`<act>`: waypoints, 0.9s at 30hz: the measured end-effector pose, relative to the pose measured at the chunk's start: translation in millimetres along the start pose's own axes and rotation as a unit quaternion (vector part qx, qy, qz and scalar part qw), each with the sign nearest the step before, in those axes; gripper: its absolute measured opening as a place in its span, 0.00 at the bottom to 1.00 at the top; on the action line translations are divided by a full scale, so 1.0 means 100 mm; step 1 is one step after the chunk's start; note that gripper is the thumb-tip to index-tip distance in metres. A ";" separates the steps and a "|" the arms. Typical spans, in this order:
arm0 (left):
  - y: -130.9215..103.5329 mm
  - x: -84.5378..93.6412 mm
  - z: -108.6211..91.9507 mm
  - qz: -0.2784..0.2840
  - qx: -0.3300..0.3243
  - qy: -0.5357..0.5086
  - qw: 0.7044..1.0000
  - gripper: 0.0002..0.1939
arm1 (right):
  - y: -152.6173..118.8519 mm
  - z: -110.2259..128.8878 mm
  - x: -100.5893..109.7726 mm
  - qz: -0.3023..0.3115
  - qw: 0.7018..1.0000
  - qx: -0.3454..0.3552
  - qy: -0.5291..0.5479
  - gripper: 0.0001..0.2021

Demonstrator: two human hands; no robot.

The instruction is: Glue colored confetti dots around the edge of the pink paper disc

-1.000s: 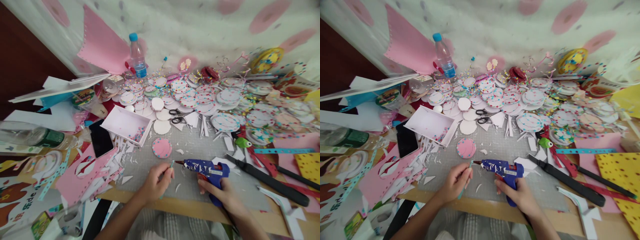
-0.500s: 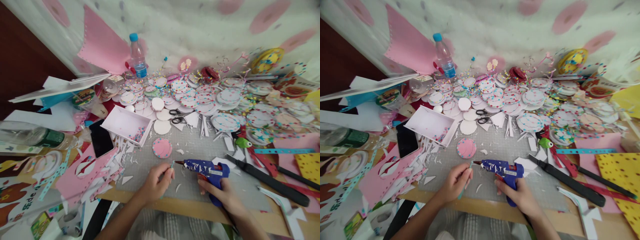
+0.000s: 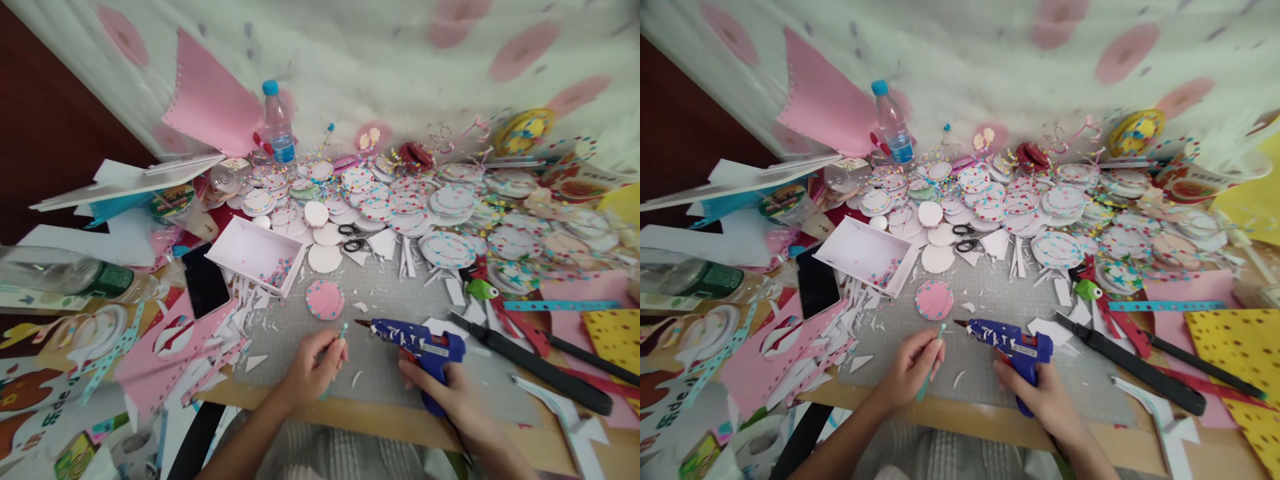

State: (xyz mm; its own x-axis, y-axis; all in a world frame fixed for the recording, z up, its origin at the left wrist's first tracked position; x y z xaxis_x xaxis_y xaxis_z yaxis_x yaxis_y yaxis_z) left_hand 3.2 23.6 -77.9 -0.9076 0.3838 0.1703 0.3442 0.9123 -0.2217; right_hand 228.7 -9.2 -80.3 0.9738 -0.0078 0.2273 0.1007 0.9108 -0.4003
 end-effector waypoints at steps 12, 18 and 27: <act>-0.10 -0.04 -0.24 -0.089 0.084 -0.118 0.985 0.26 | 0.44 -0.02 0.59 -0.132 0.797 0.339 -0.482 0.21; -0.10 -0.05 -0.28 -0.173 0.104 -0.132 0.970 0.23 | 0.16 0.24 0.24 -0.151 0.768 0.425 -0.455 0.22; 0.04 -0.17 -0.42 -0.191 0.055 -0.070 0.978 0.18 | 0.02 0.63 -0.57 0.044 0.672 0.662 -0.329 0.09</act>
Point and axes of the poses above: each hand's wrist, its own y-axis towards the middle knuckle, its own x-axis out of the back of the hand, z = x × y, the point moved 1 cm from there along y, towards the middle knuckle, and after that the axes turned 7 degrees about y, right-handed, at the moved point
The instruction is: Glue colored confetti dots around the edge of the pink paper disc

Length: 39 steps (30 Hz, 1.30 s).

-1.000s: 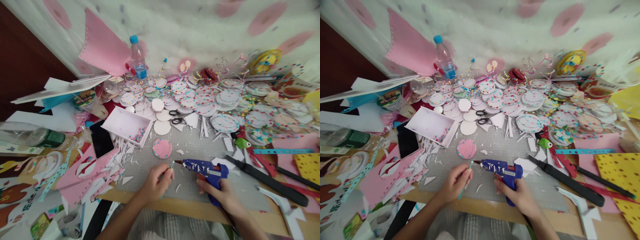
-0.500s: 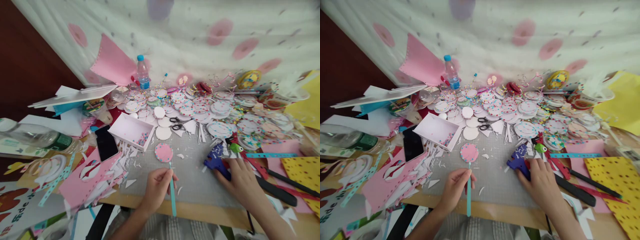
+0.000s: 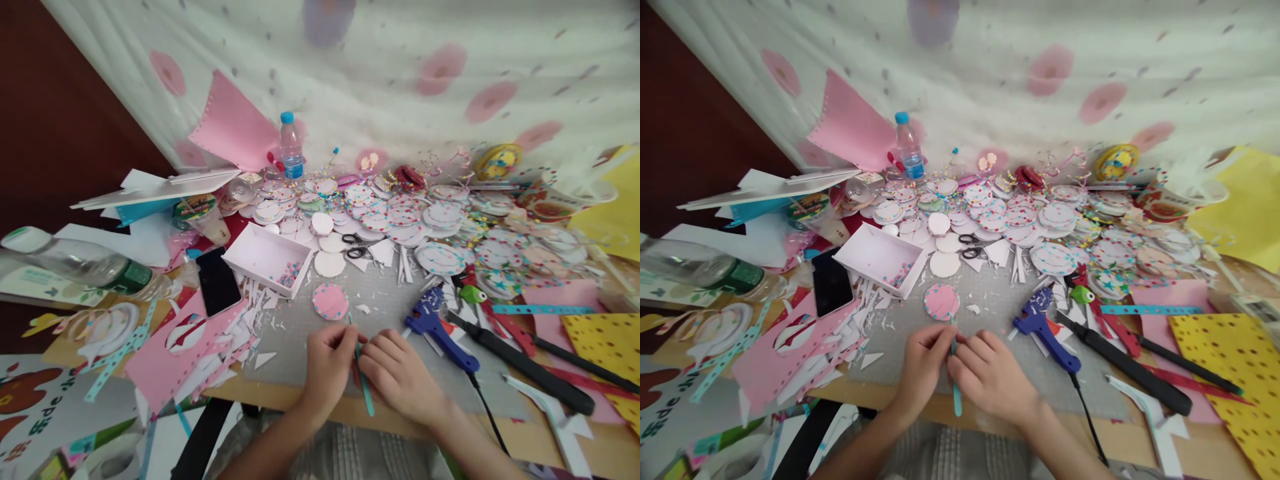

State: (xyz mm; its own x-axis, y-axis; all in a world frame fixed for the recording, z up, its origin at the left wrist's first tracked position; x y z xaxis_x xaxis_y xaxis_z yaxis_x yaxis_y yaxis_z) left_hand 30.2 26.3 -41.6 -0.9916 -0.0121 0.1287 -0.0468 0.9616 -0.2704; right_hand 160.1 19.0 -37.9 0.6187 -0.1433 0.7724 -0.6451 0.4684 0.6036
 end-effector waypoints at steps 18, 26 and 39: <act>-0.04 0.45 0.40 0.075 -0.375 0.508 0.771 0.24 | -0.18 -0.29 -0.43 -0.127 0.927 -0.249 0.250 0.12; -0.01 0.42 0.42 0.097 -0.349 0.524 0.771 0.28 | -0.17 -0.30 -0.43 -0.104 0.933 -0.239 0.247 0.13; -0.01 0.43 0.43 0.102 -0.339 0.517 0.779 0.27 | -0.20 -0.32 -0.45 -0.078 0.943 -0.224 0.234 0.12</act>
Point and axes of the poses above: each hand's wrist, its own y-axis towards the middle knuckle, its own x-axis out of the back of the hand, z = x × y, the point moved 1 cm from there along y, towards the middle knuckle, and after that the axes turned 7 degrees about y, right-handed, at the moved point
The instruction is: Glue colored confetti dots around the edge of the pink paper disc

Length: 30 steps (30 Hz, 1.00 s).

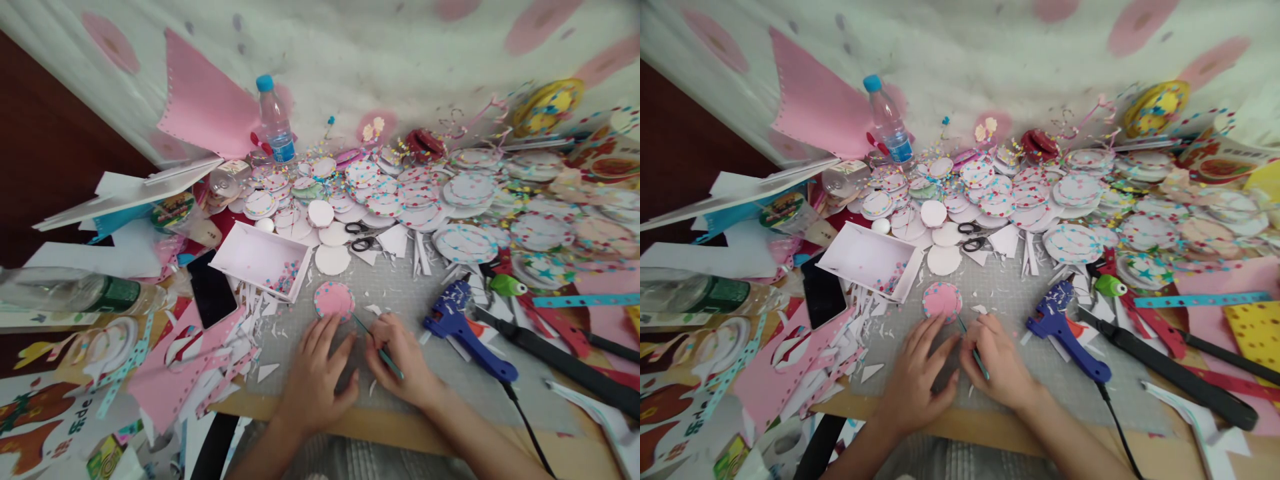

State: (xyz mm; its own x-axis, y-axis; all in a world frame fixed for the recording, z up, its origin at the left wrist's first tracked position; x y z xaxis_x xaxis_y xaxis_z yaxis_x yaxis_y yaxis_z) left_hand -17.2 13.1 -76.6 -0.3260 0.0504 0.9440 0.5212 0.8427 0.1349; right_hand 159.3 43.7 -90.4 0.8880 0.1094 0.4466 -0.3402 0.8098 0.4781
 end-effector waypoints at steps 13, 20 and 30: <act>0.00 -0.01 0.01 0.005 0.003 -0.009 1.000 0.27 | 0.03 0.04 0.02 0.000 1.000 0.014 -0.024 0.13; 0.00 0.02 0.00 0.024 -0.005 -0.026 0.999 0.28 | 0.05 0.16 0.19 -0.062 0.997 -0.003 0.035 0.13; 0.00 0.05 -0.01 0.065 0.007 -0.046 0.997 0.30 | 0.96 0.45 0.94 -0.051 0.999 -0.004 -0.013 0.06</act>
Point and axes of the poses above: each hand's wrist, its own y-axis towards the middle knuckle, its own x-axis out of the back of the hand, z = x × y, the point moved 1 cm from there along y, towards the middle knuckle, and after that the axes turned 7 degrees about y, right-handed, at the moved point
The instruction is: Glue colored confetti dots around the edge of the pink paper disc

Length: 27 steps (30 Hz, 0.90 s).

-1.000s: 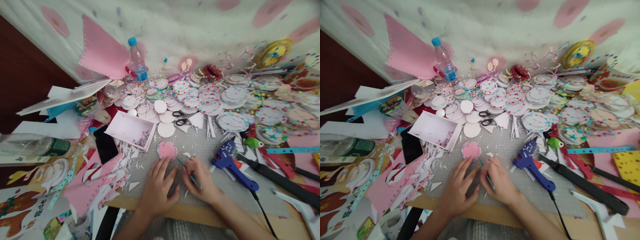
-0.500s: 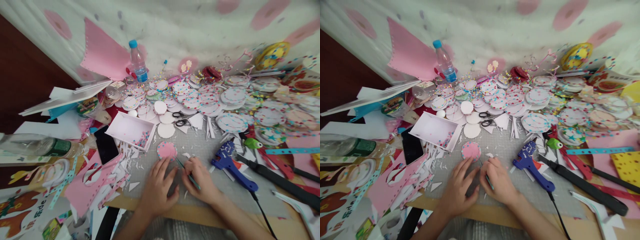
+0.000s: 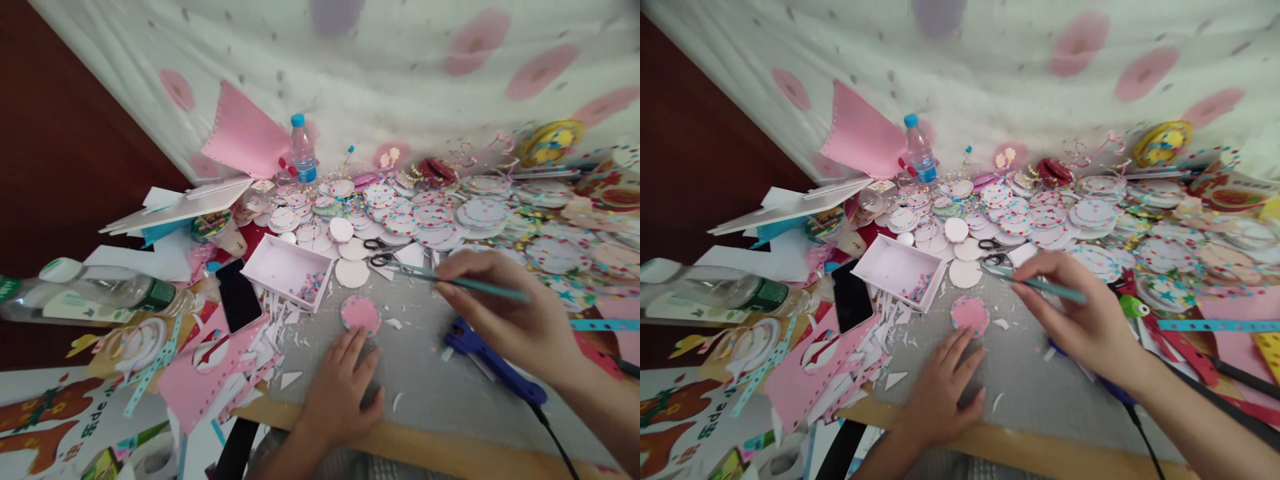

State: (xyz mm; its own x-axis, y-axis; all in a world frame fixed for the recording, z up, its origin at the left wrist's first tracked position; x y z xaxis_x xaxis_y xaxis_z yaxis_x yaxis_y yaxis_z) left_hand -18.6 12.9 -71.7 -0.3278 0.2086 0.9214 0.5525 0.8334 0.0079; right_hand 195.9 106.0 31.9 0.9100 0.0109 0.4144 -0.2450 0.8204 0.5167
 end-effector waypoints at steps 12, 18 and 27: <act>-0.05 0.00 0.04 0.000 0.011 -0.030 0.999 0.28 | 1.02 -0.34 -0.94 0.220 0.972 0.037 0.068 0.06; -0.05 -0.02 0.07 -0.006 -0.002 -0.038 0.999 0.28 | 1.02 -0.46 -1.27 0.275 0.960 0.053 -0.014 0.06; -0.05 -0.06 0.09 -0.016 -0.004 -0.039 0.999 0.29 | 0.98 -0.49 -1.47 0.331 0.943 0.023 -0.042 0.06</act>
State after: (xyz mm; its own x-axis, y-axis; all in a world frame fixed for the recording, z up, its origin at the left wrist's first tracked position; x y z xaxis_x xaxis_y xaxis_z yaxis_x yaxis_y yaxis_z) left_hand -26.0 12.0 -80.6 -0.4041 0.2216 0.8875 0.5469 0.8362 0.0402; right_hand 54.9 212.4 -15.0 0.5244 0.4648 0.7134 -0.7652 0.6247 0.1554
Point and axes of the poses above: each hand's wrist, its own y-axis towards the middle knuckle, its own x-axis out of the back of the hand, z = x × y, the point moved 1 cm from there along y, towards the middle knuckle, and after that the axes turned 7 degrees about y, right-handed, at the moved point
